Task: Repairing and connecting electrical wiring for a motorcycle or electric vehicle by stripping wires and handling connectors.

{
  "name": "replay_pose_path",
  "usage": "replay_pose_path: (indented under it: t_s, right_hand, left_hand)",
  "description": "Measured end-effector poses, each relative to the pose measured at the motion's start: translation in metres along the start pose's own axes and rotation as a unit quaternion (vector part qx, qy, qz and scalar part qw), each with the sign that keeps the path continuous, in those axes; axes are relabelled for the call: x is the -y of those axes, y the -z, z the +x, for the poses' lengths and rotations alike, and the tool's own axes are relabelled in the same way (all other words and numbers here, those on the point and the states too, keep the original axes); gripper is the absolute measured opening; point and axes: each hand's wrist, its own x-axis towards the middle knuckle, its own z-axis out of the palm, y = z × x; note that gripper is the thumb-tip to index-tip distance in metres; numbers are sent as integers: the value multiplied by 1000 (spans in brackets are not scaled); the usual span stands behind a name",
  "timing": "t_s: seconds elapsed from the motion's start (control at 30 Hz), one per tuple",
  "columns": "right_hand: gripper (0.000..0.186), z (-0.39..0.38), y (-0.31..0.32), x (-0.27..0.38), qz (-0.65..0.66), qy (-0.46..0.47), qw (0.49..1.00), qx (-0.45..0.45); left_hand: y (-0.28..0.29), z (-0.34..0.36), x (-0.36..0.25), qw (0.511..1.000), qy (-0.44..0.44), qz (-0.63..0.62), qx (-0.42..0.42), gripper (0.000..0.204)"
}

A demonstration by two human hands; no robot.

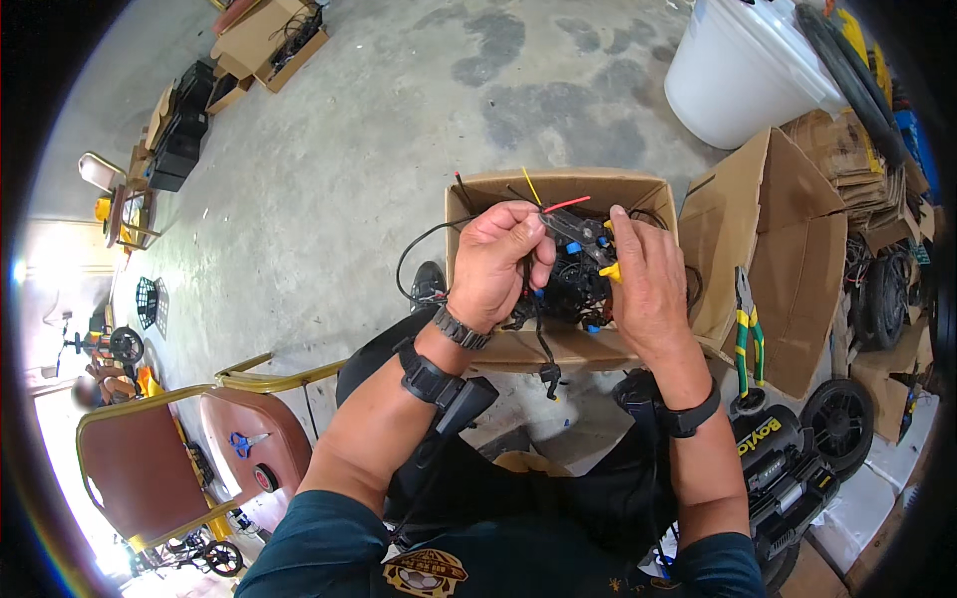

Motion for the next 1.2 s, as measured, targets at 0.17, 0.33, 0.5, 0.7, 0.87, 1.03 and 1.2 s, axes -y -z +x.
replay_pose_path:
  t_s: [0.17,0.33,0.5,0.7,0.87,1.03,1.2]
  right_hand:
    - [55,1,3,1,-1,-2,1000,3]
    - [53,-3,3,-1,4,-11,1000,16]
    - [53,-1,3,1,13,-12,1000,17]
    - [44,-8,4,-7,-15,6,1000,-11]
    - [45,-5,0,1,14,-19,1000,9]
    - [39,0,-2,10,11,-38,999,-11]
    - [38,-10,1,2,19,-50,999,2]
  left_hand:
    - [-2,0,-1,1000,-6,-11,16,13]
    - [-2,-2,0,1000,-10,-3,22,13]
    - [-3,-6,-4,1000,-13,9,19,14]
    - [-7,-1,0,998,-14,58,4,13]
    - [1,-5,-4,989,-33,138,-34,16]
    - [14,-1,-12,992,-46,113,22,15]
    - [9,4,1,994,-43,89,46,15]
